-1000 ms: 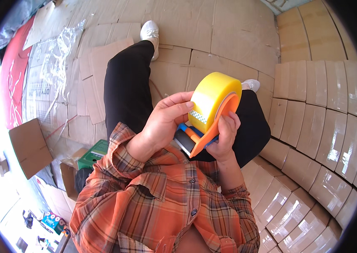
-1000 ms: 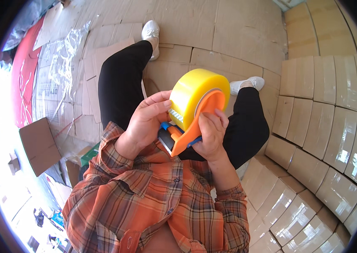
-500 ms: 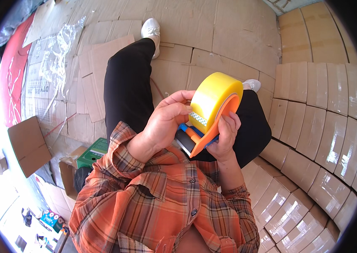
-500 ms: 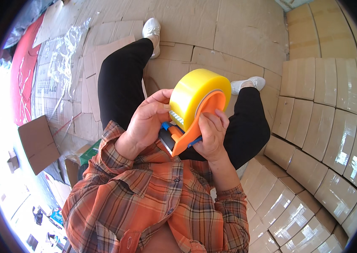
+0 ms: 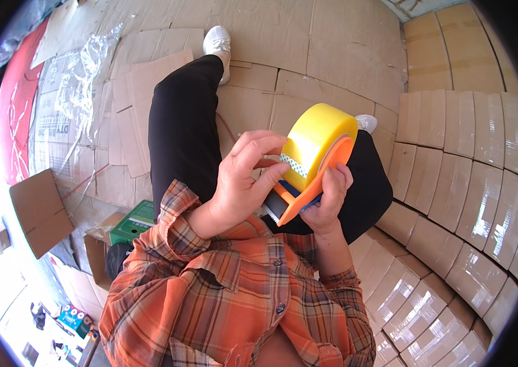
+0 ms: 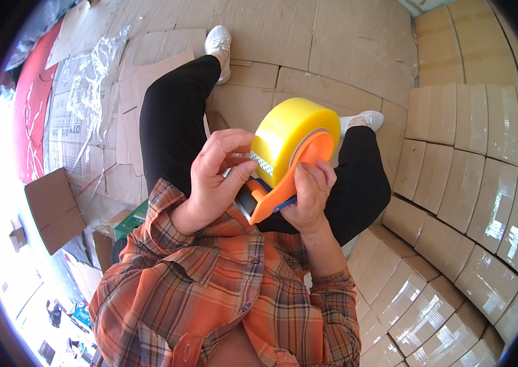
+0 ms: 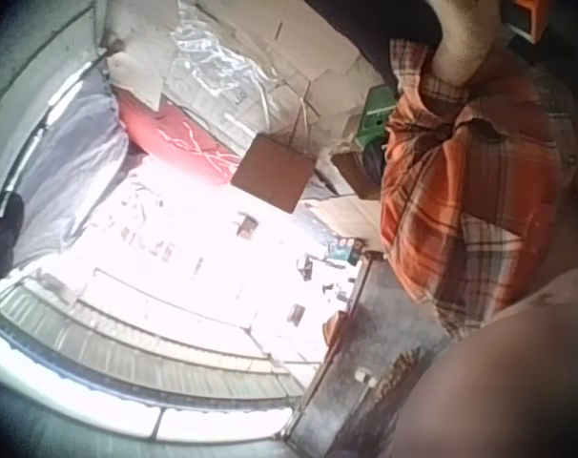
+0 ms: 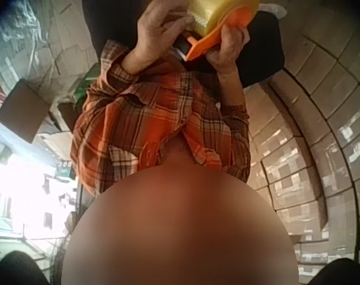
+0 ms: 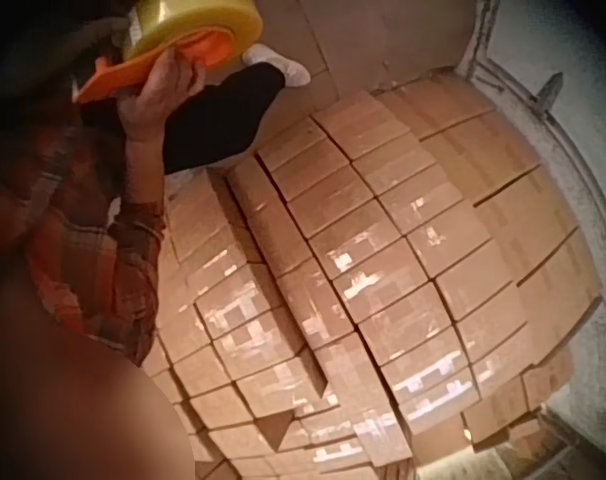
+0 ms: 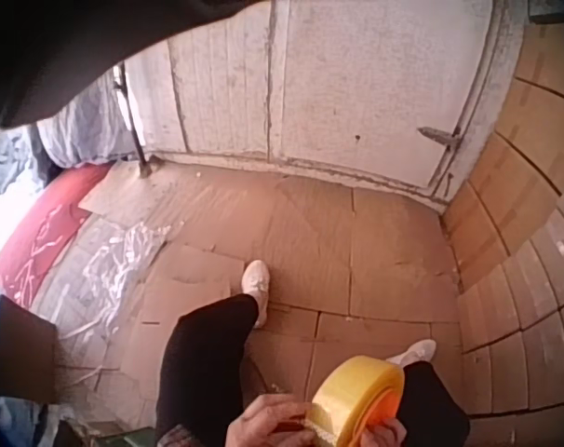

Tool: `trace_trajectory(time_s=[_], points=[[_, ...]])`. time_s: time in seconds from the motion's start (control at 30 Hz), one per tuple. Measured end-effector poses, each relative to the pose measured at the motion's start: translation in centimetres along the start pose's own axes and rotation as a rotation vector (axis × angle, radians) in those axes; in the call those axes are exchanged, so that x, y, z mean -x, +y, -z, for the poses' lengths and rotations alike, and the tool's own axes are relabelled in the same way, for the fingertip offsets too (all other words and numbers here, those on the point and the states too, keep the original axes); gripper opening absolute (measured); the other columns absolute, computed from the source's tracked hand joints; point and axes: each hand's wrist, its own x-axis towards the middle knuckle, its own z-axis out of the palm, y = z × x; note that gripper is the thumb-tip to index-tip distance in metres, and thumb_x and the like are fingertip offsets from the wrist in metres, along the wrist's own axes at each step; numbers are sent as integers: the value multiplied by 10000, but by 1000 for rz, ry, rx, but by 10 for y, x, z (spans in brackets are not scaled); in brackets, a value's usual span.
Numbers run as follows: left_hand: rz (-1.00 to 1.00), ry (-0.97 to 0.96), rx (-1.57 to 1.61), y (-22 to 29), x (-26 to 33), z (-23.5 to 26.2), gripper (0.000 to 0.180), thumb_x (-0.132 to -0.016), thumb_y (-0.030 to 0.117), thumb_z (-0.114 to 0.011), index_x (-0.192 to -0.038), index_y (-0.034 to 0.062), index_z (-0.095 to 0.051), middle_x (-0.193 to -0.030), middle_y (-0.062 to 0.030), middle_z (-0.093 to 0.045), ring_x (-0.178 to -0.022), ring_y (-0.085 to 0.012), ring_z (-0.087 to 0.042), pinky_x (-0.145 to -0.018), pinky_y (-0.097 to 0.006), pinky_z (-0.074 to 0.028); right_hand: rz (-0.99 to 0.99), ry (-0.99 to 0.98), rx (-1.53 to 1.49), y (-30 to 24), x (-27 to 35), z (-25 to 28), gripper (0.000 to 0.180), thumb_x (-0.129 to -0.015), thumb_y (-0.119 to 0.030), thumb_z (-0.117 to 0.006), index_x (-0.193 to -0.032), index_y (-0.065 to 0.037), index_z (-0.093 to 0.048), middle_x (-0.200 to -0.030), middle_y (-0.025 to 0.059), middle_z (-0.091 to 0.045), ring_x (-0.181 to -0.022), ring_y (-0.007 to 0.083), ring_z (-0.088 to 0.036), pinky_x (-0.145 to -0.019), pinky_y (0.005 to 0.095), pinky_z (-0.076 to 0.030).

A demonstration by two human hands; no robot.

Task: The recorder assembles cardboard boxes and tapes them shut using a handheld tape dispenser.

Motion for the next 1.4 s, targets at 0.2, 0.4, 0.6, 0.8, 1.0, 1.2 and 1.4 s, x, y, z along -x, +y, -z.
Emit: trace_trajectory(time_s=[0.2,0.4,0.6,0.8,1.0,1.2,1.4], points=[[-273,-6,-457,-7,-2,3,292,-750,-3,-742,-1023,21,-641,-1044,-115,-615,-836,-239,-646,-685,-292,-556,-32,54,11,-1,2,0,618,-719,-179,-778,-1228,0,-477,-1031,129,-618,-945,287,-598,-972,482,-366],[-382,12,-521,-4,-8,2,253,-735,-6,-742,-970,15,-652,-1019,-105,-625,-824,-242,-643,-682,-308,-544,10,25,43,2,3,2,712,-702,-206,-811,-1255,24,-426,-1111,147,-580,-970,303,-579,-961,494,-379],[-478,6,-590,-3,-9,0,206,-725,-27,-730,-913,6,-653,-1002,-101,-627,-825,-250,-645,-696,-314,-541,-23,79,10,-1,0,1,599,-726,-158,-759,-1230,6,-479,-1040,137,-623,-930,291,-600,-965,489,-375],[-466,14,-606,-3,-7,0,203,-717,-24,-734,-903,12,-659,-981,-95,-635,-820,-247,-646,-695,-313,-541,6,27,53,1,3,3,672,-739,-214,-792,-1252,17,-425,-1123,153,-572,-984,300,-575,-955,502,-382],[-449,24,-595,-2,-9,-2,185,-715,-21,-738,-879,16,-661,-955,-94,-643,-807,-246,-648,-691,-315,-543,0,27,49,1,3,4,679,-729,-200,-801,-1249,19,-422,-1117,153,-573,-982,299,-577,-950,503,-388],[-417,9,-563,-2,-10,-2,173,-718,-24,-735,-868,19,-660,-945,-96,-643,-802,-246,-649,-684,-316,-544,-4,42,35,0,2,3,703,-726,-205,-805,-1266,19,-414,-1122,161,-580,-972,304,-585,-950,504,-390],[-379,-12,-530,-5,-9,0,168,-718,-24,-737,-859,23,-659,-937,-94,-640,-796,-244,-648,-681,-314,-544,-6,33,38,1,4,3,758,-713,-252,-825,-1283,13,-402,-1132,159,-581,-977,303,-588,-946,503,-390]])
